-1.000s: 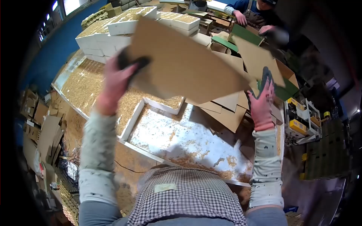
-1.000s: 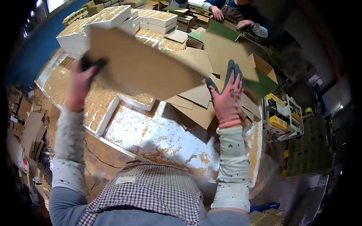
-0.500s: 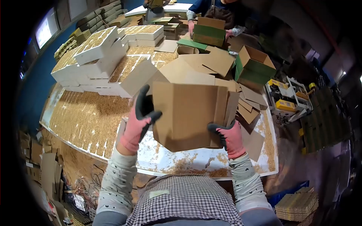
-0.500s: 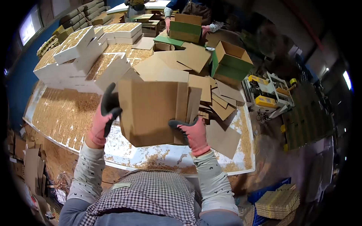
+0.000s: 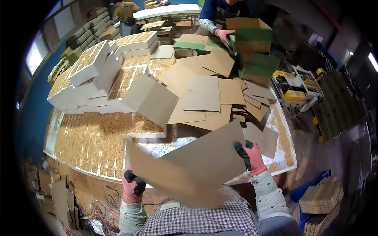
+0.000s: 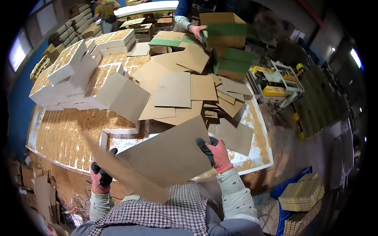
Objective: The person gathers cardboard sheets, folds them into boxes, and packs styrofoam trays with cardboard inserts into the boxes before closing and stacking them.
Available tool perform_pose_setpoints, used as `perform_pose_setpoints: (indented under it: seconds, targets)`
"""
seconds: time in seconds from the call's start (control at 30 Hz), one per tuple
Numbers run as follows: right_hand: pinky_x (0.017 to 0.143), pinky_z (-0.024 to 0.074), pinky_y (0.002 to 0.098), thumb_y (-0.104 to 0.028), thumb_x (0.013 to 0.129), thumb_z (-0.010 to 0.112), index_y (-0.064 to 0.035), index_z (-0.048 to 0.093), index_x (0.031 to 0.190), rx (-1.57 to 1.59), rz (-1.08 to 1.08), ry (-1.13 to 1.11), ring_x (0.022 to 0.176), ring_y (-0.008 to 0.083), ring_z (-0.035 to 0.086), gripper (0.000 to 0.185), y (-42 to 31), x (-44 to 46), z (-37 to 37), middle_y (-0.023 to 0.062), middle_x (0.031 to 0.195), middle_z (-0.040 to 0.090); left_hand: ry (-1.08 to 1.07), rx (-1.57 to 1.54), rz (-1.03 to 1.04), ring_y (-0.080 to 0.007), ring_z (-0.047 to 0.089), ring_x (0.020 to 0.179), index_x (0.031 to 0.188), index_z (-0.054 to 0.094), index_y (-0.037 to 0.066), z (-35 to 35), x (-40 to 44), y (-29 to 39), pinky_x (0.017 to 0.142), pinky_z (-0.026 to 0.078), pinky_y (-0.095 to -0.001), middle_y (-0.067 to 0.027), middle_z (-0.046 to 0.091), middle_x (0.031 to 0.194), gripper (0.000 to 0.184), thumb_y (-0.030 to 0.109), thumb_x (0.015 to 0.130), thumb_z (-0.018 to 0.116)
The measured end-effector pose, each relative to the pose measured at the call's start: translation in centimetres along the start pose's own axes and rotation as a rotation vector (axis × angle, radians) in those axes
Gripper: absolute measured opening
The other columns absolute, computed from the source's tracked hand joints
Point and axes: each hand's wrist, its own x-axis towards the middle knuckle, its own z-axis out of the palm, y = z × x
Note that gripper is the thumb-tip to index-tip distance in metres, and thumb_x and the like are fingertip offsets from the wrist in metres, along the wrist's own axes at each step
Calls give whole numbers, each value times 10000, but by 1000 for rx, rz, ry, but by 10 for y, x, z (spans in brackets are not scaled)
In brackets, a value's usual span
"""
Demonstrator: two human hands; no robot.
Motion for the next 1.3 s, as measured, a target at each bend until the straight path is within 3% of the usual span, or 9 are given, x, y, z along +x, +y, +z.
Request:
perform_pose_setpoints:
  seconds: [0.2, 0.43, 0.63, 0.77, 0.87, 0.9, 1.03, 1.13, 1.3]
  targets:
    - [829, 515, 395, -349, 951, 464, 7, 502, 1226, 719, -113, 428, 1016, 258, 598, 452, 35, -7, -126, 145, 1162, 578, 794, 115, 17, -225, 503, 1142, 1270, 466, 58, -72, 11, 31, 996, 397, -379, -97, 513, 1255, 417, 347, 975, 408]
    - [968, 391, 341, -323, 923, 530, 15, 428, 1282, 954, -115, -493, 1100, 236, 518, 504, -14, 26, -20, 131, 1150, 563, 409, 407, 93, -193, 455, 1119, 1329, 364, -41, -2, 167, -59, 977, 347, -314, -122, 460, 1274, 579, 215, 870, 605]
    - [949, 411, 438, -349, 760, 675, -66, 505, 1217, -573, -1199, 92, 1199, 332, 465, 564, -118, -175, -35, 187, 1224, 515, 346, -44, -340, -194, 559, 913, 1135, 584, 30, -45, 218, -190, 791, 465, -360, -91, 602, 1032, 437, 312, 813, 672]
    - [960, 400, 435, -323, 744, 681, -53, 511, 1210, -735, -1228, 247, 1200, 334, 457, 565, -116, -259, -48, 193, 1232, 505, 7, 328, -362, -143, 565, 687, 1161, 604, 57, -25, 323, -230, 565, 451, -303, -58, 629, 875, 446, 389, 862, 595]
    - [968, 391, 433, -303, 732, 686, -43, 515, 1205, -855, -1154, 415, 1200, 336, 452, 566, -105, -314, -44, 197, 1238, 497, -2, 714, -686, -285, 539, 1082, 1306, 460, 44, 21, 356, -241, 931, 448, -390, -133, 510, 1265, 504, 333, 897, 510]
    - [970, 388, 432, -297, 728, 687, -40, 516, 1203, -888, -1113, 483, 1201, 337, 450, 566, -100, -332, -44, 198, 1240, 495, -81, 1395, -482, -311, 479, 1151, 1346, 401, 39, 38, 350, -229, 976, 406, -394, -157, 432, 1338, 474, 241, 922, 470]
    - [981, 377, 429, -270, 711, 694, -28, 522, 1196, -1035, -931, 702, 1202, 340, 442, 568, -83, -393, -37, 204, 1248, 485, -788, 880, 925, -377, 350, 1265, 1347, 333, -75, 61, 139, -285, 1071, 277, -438, -284, 352, 1358, 509, 214, 947, 460]
    - [989, 368, 427, -250, 699, 699, -18, 526, 1190, -1102, -867, 808, 1202, 341, 437, 570, -72, -431, -36, 208, 1254, 477, -1528, 1166, 418, -373, 351, 1266, 1355, 333, -50, 92, -13, -263, 1075, 270, -435, -267, 340, 1373, 523, 189, 916, 487]
    - [1002, 354, 423, -217, 679, 707, -2, 533, 1181, -1208, -747, 1045, 1204, 345, 428, 574, -45, -516, -32, 214, 1264, 465, -1614, 1642, 370, -366, 352, 1269, 1368, 334, -9, 106, 23, -269, 1081, 260, -431, -238, 321, 1398, 562, 149, 866, 531]
